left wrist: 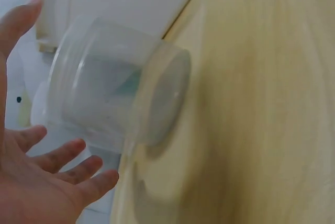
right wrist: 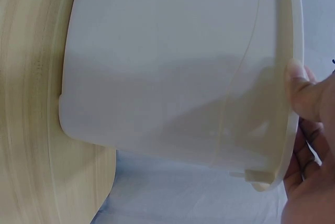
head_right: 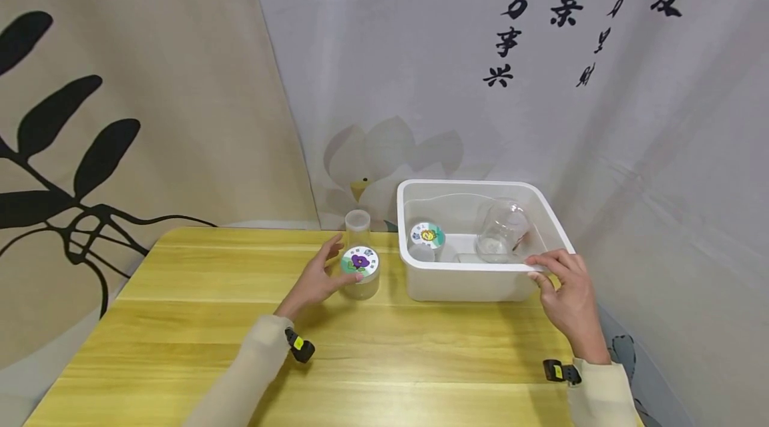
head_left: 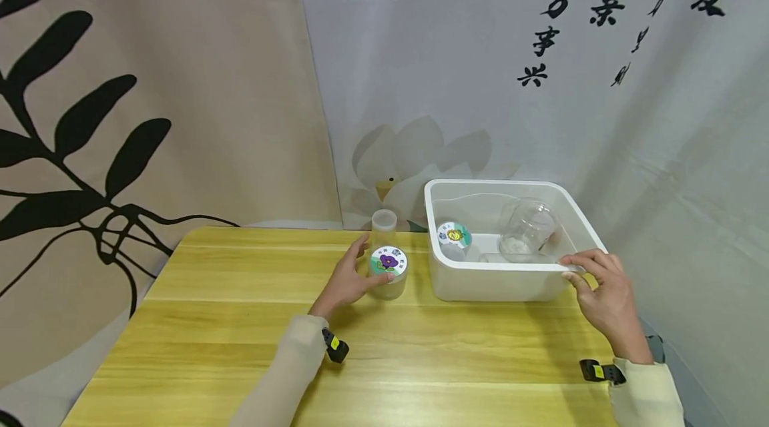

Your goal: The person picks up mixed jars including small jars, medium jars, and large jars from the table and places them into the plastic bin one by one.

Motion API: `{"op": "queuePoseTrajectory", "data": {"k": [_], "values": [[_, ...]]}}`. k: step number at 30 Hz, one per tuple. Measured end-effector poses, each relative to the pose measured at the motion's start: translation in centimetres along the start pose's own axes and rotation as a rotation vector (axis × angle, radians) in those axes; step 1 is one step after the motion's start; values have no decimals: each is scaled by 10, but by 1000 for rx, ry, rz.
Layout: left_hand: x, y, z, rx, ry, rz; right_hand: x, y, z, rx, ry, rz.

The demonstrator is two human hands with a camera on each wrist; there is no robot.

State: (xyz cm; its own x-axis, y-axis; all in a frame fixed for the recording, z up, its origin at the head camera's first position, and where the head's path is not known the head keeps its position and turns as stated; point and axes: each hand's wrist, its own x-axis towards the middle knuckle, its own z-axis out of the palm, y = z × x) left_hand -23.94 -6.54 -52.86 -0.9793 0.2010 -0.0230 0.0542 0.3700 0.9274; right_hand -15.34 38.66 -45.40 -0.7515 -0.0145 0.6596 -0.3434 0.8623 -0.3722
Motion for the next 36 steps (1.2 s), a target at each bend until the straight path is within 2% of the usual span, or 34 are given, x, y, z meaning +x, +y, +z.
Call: {"op": "queuePoseTrajectory", "data": {"k": [7,12,18,36], "values": [[-5,-10,11,-24,-43,27,0,-1,0,2,4,-11],[-5,-17,19,-41,-28,32,-1,-1,0,-2,2,3],[-8,-15,24,-52,0,41,-1,-1,-1,-5,0,-8],[-10,-12,21,-29,20,28,0,-3,0,-2,-3,-7]]}}
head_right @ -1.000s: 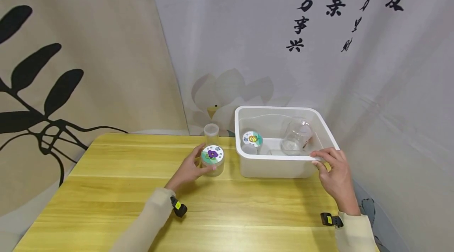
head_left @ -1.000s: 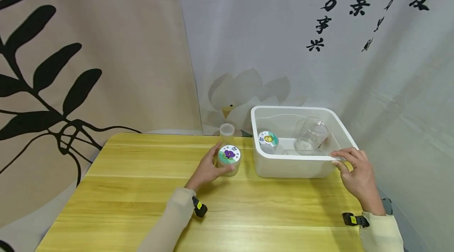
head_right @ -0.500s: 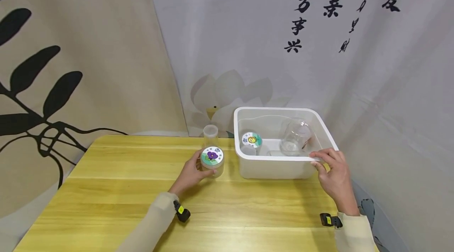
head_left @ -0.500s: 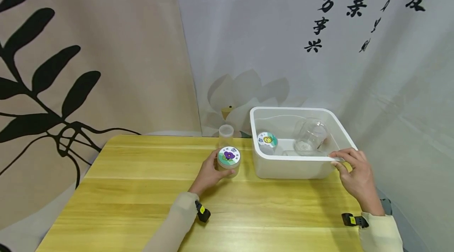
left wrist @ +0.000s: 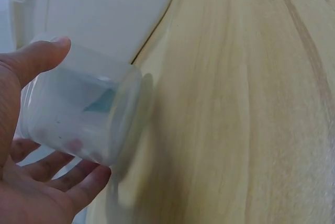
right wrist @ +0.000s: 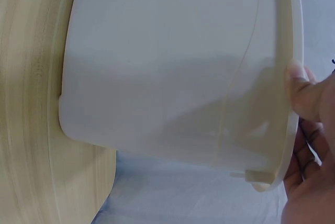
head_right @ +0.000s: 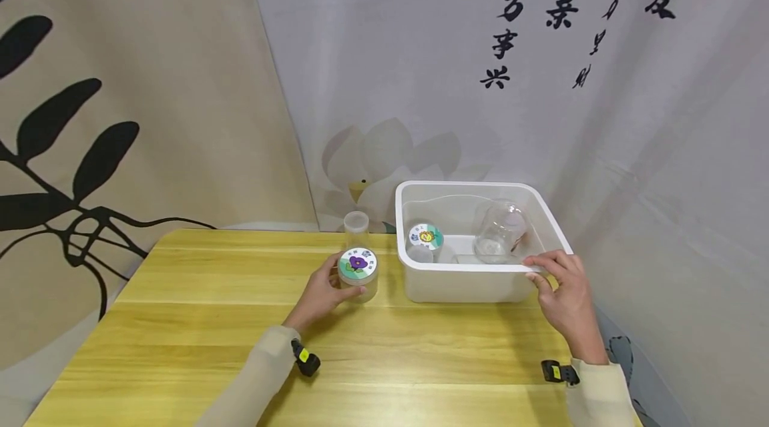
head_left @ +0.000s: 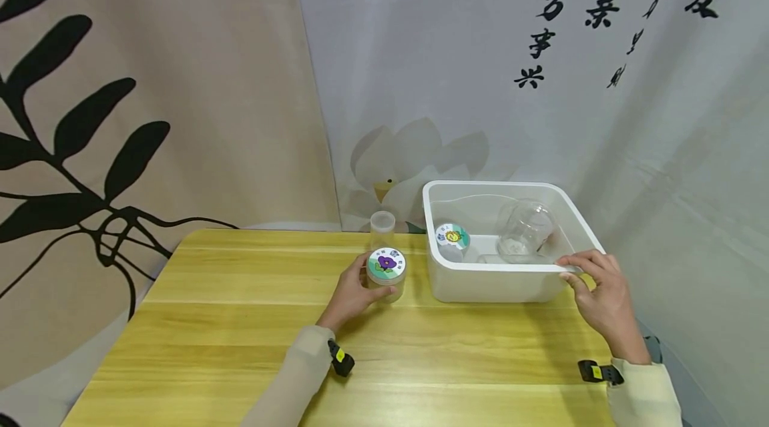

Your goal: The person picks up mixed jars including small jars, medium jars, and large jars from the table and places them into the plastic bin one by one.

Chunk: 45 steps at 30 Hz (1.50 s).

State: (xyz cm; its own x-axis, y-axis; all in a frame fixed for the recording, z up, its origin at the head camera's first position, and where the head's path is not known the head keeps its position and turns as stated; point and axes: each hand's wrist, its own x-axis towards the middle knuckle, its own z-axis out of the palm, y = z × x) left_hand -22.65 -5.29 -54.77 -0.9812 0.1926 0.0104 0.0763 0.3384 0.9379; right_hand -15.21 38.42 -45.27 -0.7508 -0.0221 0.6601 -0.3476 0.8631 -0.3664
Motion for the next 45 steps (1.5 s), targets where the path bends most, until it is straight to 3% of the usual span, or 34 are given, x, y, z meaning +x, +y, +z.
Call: {"op": "queuePoseTrajectory", "data": {"k": [12,32,41,45], "values": [[0,12,-5,18,15,26,0,0,0,12,2,4],[2,40,-12,39,48,126,-1,0,0,2,8,-4],[11,58,-18,39,63,238,-1,1,0,-1,9,-8],[16,68,-21,44,76,253,0,1,0,-4,5,-10]]}}
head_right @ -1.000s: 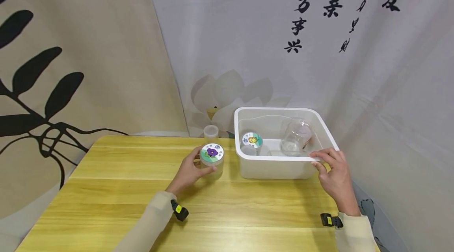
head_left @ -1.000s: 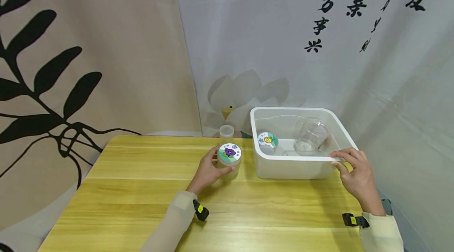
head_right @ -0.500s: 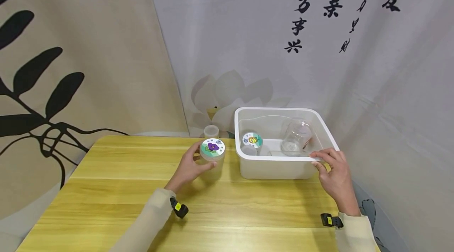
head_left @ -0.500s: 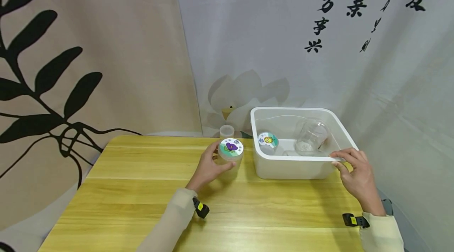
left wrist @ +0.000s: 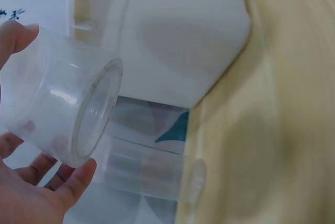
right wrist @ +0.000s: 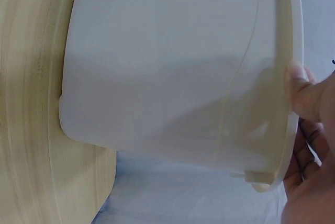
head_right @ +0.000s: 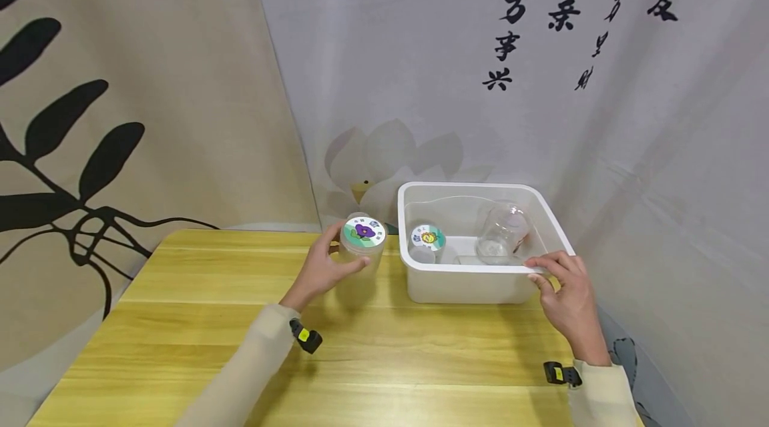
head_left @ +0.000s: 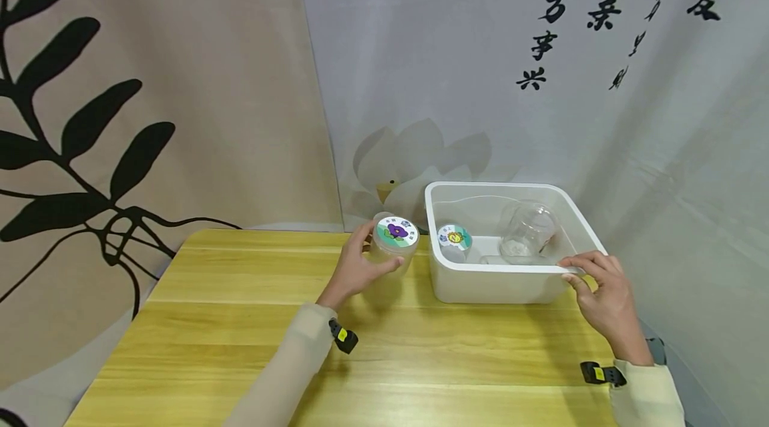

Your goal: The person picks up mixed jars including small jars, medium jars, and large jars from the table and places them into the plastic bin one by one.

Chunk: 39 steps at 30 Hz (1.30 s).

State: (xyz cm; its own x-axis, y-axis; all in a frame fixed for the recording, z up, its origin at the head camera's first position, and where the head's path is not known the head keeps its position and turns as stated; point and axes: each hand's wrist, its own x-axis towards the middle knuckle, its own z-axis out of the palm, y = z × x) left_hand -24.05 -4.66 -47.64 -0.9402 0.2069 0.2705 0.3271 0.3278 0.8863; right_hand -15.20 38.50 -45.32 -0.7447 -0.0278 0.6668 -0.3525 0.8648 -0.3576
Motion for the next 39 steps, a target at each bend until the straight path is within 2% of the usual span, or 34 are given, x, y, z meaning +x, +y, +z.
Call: {"op": "queuePoseTrajectory", "data": {"k": [6,22,39], "values": [[12,14,-3,1,18,35,0,0,0,-2,3,-2],[34,52,-8,40,12,105,0,-2,-1,0,-6,7],[55,82,2,134,-48,211,-1,0,0,2,0,0]]}}
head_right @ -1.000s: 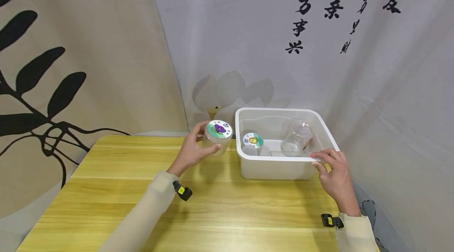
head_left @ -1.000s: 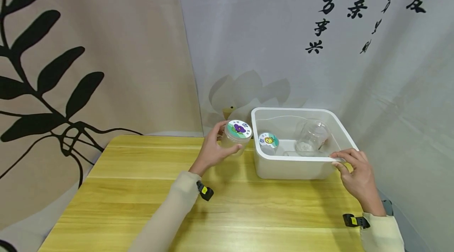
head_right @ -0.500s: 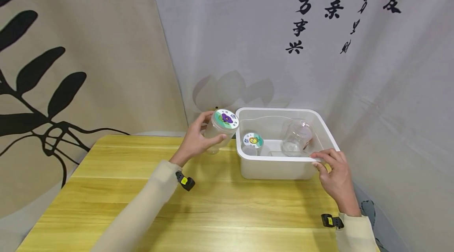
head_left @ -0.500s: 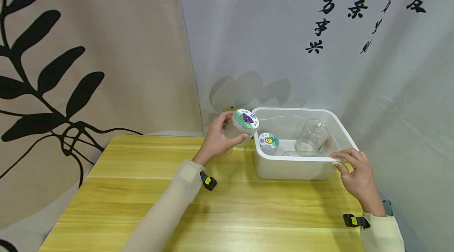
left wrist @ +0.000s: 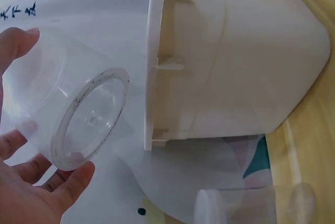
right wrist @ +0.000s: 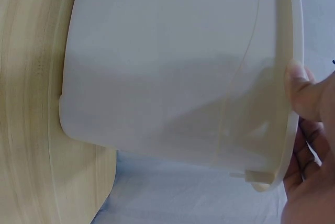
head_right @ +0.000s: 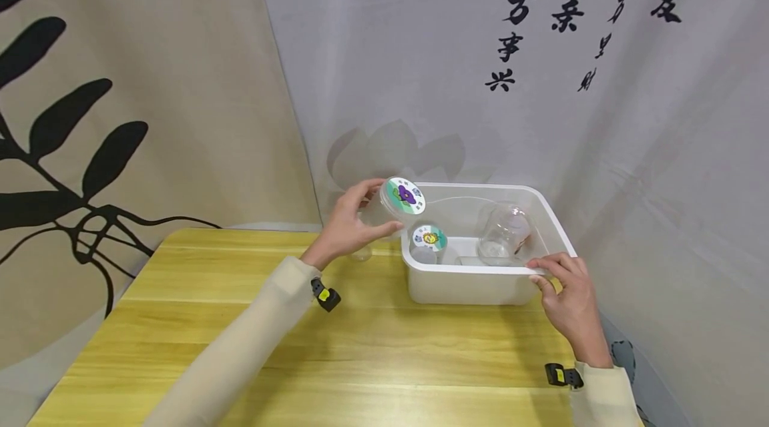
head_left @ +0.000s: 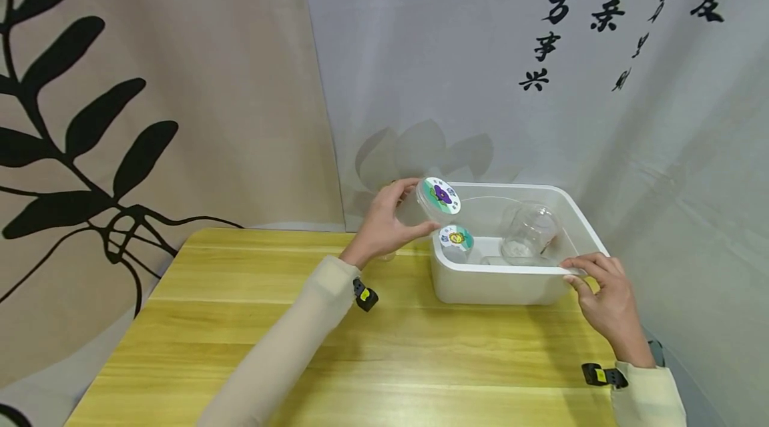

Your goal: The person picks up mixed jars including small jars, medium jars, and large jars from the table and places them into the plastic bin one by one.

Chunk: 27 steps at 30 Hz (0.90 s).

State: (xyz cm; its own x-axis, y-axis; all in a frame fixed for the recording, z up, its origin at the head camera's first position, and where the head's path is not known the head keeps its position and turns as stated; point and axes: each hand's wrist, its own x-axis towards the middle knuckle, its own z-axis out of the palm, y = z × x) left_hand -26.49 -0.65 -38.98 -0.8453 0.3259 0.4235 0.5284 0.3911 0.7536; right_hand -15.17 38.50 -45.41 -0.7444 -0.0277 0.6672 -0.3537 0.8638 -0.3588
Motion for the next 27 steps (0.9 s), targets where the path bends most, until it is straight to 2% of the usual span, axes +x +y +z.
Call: {"op": "queuePoseTrajectory", "data": {"k": [5,11,18,23,27], "values": [[8,8,4,35,-23,13,0,0,0,2,0,-4],[15,18,11,58,-80,59,0,1,-1,4,1,-9],[28,33,20,158,-162,108,-1,1,-1,11,1,-8],[40,41,29,232,-185,178,-1,1,-1,5,3,-15],[48,47,35,286,-212,202,1,0,-1,0,2,-18]]}}
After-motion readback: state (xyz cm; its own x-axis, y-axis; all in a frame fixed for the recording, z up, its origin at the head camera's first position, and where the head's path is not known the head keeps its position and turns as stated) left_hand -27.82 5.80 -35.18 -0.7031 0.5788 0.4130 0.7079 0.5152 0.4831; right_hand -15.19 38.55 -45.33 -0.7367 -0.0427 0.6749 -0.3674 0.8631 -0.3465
